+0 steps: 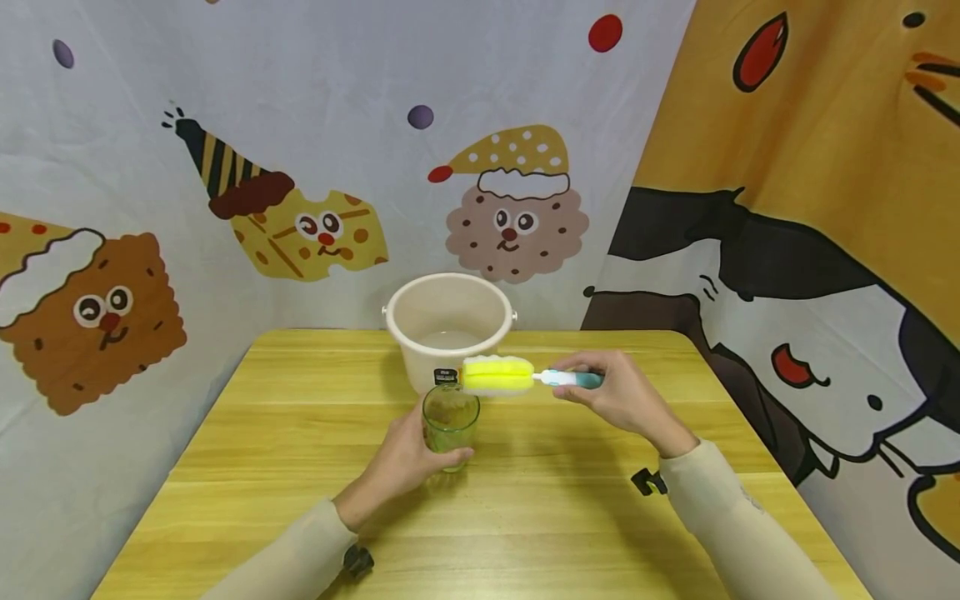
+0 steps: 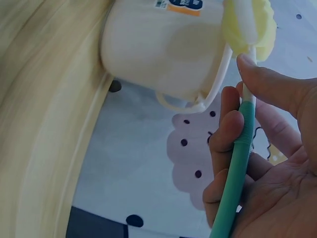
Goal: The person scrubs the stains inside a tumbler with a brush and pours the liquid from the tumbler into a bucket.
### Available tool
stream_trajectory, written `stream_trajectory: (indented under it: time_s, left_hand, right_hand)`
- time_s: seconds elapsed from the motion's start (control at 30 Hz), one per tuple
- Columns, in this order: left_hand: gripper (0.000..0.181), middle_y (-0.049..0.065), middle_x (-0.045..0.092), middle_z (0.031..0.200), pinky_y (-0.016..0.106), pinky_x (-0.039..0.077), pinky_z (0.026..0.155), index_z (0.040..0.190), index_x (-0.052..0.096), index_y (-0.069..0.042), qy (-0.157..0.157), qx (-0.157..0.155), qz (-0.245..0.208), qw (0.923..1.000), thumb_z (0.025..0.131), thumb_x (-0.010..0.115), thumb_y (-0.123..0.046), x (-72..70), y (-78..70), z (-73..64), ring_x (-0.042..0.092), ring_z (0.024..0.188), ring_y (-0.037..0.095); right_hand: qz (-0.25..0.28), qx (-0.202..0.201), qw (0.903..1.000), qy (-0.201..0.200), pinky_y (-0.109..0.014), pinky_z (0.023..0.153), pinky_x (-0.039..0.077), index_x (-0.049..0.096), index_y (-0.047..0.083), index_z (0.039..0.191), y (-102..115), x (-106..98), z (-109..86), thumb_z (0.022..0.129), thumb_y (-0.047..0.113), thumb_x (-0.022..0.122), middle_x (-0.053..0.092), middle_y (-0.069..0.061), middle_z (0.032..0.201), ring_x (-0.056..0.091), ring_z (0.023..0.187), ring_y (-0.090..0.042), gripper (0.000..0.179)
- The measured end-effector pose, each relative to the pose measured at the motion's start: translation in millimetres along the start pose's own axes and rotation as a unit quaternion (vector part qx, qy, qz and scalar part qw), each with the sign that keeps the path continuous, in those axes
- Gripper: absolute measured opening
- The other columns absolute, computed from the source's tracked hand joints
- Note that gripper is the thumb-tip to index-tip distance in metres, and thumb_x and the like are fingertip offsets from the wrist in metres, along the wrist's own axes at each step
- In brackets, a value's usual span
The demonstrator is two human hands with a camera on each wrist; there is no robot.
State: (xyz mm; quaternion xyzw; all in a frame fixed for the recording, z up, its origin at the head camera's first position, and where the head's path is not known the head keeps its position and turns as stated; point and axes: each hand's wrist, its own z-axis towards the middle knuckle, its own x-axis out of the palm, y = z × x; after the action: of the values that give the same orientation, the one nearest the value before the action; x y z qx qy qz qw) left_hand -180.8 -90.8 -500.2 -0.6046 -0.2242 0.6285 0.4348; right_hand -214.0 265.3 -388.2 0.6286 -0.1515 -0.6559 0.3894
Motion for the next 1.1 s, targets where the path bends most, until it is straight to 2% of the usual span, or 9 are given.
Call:
stream_trajectory:
  time_s: [0.37, 0.6, 0.7, 0.93, 1.1]
  left_hand:
    - [0.1, 0.01, 0.08, 0.147, 0.055, 0.069, 0.111, 0.168, 0.053, -0.019, 0.007, -0.001, -0.009, 0.9999, 0.085, 0.108, -0.03, 2.6, 1.5, -0.7, 0.08, 0.131, 0.032]
    - [0.102, 0.009, 0.08, 0.147, 0.055, 0.068, 0.112, 0.168, 0.053, -0.02, 0.007, -0.005, -0.001, 1.0, 0.084, 0.109, -0.033, 1.9, 0.5, -0.7, 0.08, 0.131, 0.032]
    - [0.1, 0.01, 0.08, 0.146, 0.057, 0.069, 0.111, 0.167, 0.054, -0.019, 0.004, 0.003, 0.003, 1.0, 0.084, 0.108, -0.035, 1.8, 0.6, -0.6, 0.08, 0.13, 0.033]
    - [0.099, 0.01, 0.081, 0.145, 0.058, 0.068, 0.112, 0.165, 0.055, -0.019, -0.002, 0.011, 0.003, 0.9999, 0.084, 0.108, -0.037, 0.9, 0.9, 0.2, 0.08, 0.131, 0.034]
    - [0.097, 0.01, 0.081, 0.144, 0.059, 0.068, 0.112, 0.165, 0.055, -0.018, -0.006, 0.018, 0.005, 0.9998, 0.085, 0.108, -0.034, 1.1, 1.3, 0.1, 0.08, 0.13, 0.034]
  right_hand:
    - [-0.011, -0.009, 0.9997, -0.02, -0.024, 0.073, 0.059, 0.091, 0.027, 0.124, -28, -6, -5.5, 0.099, 0.029, 0.097, 0.088, -0.004, 0.128, 0.069, 0.085, -0.019, 0.026]
    - [-0.058, -0.022, 0.9976, -0.032, -0.026, 0.084, 0.059, 0.091, 0.029, 0.124, -43, -10, -8.6, 0.099, 0.029, 0.097, 0.087, -0.003, 0.129, 0.073, 0.1, -0.021, 0.026]
    - [-0.078, -0.034, 0.9956, -0.04, -0.027, 0.087, 0.06, 0.091, 0.028, 0.124, -50, -11, -8.9, 0.099, 0.027, 0.097, 0.087, -0.003, 0.127, 0.076, 0.103, -0.02, 0.026]
    - [-0.118, -0.048, 0.9904, -0.054, -0.035, 0.088, 0.063, 0.092, 0.025, 0.124, -65, -13, -7.1, 0.098, 0.028, 0.098, 0.087, -0.004, 0.125, 0.077, 0.102, -0.021, 0.027]
    - [-0.136, -0.042, 0.9887, -0.047, -0.039, 0.088, 0.063, 0.092, 0.022, 0.125, -75, -13, -6.3, 0.099, 0.031, 0.097, 0.088, -0.007, 0.127, 0.079, 0.105, -0.024, 0.027]
